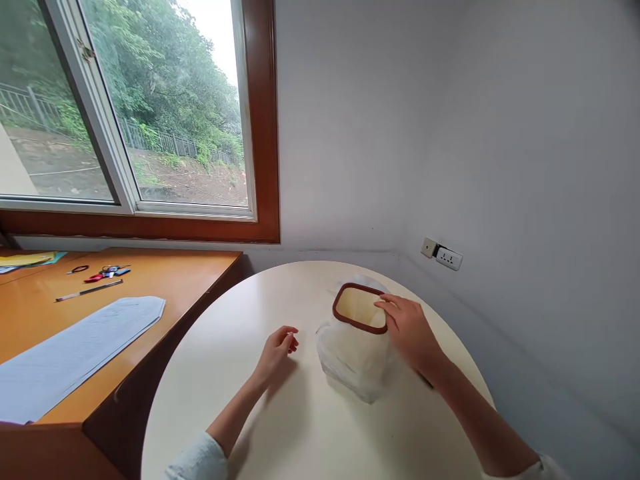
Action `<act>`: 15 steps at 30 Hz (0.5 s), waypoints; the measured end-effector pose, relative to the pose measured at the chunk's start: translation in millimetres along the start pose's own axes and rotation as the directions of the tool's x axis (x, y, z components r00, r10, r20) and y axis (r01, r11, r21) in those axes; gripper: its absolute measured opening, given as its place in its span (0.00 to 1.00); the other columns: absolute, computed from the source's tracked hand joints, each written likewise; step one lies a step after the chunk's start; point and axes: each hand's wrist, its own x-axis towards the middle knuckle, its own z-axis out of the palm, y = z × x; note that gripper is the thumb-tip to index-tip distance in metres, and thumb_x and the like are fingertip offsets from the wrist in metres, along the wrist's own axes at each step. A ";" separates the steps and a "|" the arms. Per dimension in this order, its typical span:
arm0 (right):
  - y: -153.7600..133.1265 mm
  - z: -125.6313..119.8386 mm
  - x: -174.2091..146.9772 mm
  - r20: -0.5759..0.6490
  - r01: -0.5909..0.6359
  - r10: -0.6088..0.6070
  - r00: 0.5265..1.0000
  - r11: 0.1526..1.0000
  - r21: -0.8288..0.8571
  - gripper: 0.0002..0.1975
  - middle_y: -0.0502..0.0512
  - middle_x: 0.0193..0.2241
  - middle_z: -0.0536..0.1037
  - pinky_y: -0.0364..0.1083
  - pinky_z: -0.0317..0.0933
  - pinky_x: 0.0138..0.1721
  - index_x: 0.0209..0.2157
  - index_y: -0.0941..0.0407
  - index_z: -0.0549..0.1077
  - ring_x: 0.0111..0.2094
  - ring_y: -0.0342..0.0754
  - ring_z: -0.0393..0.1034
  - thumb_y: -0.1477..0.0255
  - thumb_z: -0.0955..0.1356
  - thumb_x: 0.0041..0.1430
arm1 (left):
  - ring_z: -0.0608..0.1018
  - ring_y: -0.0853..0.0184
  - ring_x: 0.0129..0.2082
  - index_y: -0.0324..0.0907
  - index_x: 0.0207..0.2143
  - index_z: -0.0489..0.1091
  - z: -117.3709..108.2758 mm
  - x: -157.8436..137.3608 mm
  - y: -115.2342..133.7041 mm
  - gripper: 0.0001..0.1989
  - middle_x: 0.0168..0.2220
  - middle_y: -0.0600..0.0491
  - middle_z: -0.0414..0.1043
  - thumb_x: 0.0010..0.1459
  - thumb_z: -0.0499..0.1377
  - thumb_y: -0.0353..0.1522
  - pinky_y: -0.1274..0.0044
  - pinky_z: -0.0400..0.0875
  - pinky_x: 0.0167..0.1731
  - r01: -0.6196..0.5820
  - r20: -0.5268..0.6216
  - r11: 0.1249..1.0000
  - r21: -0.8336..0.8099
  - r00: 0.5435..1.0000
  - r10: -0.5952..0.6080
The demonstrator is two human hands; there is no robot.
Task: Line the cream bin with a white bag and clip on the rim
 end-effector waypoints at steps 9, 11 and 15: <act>-16.2 20.9 -17.4 0.035 0.100 -0.103 0.994 0.992 0.073 0.10 0.55 0.38 0.77 0.53 0.56 0.48 0.40 0.56 0.71 0.39 0.48 0.71 0.75 0.60 0.60 | 0.66 0.67 0.26 0.42 0.34 0.66 5.0 -8.3 -19.0 0.13 0.23 0.56 0.63 0.53 0.46 0.37 0.75 0.61 0.30 -0.030 -0.024 0.998 0.063 0.999 0.032; -2.6 21.9 -19.7 0.031 0.106 -0.106 0.994 0.994 0.009 0.11 0.56 0.39 0.76 0.54 0.56 0.49 0.40 0.56 0.70 0.40 0.48 0.71 0.76 0.59 0.60 | 0.66 0.67 0.26 0.42 0.34 0.66 4.4 -8.8 -17.2 0.13 0.23 0.56 0.62 0.53 0.45 0.36 0.76 0.60 0.30 -0.037 -0.007 0.995 0.088 0.999 0.038; 24.9 17.1 -24.0 0.045 0.078 -0.072 0.996 0.987 -0.138 0.11 0.57 0.43 0.74 0.56 0.57 0.47 0.39 0.54 0.71 0.43 0.51 0.69 0.75 0.59 0.60 | 0.64 0.68 0.25 0.42 0.33 0.66 3.9 -8.8 -15.7 0.13 0.23 0.57 0.61 0.53 0.44 0.34 0.77 0.59 0.28 -0.036 0.020 0.993 0.115 0.999 0.034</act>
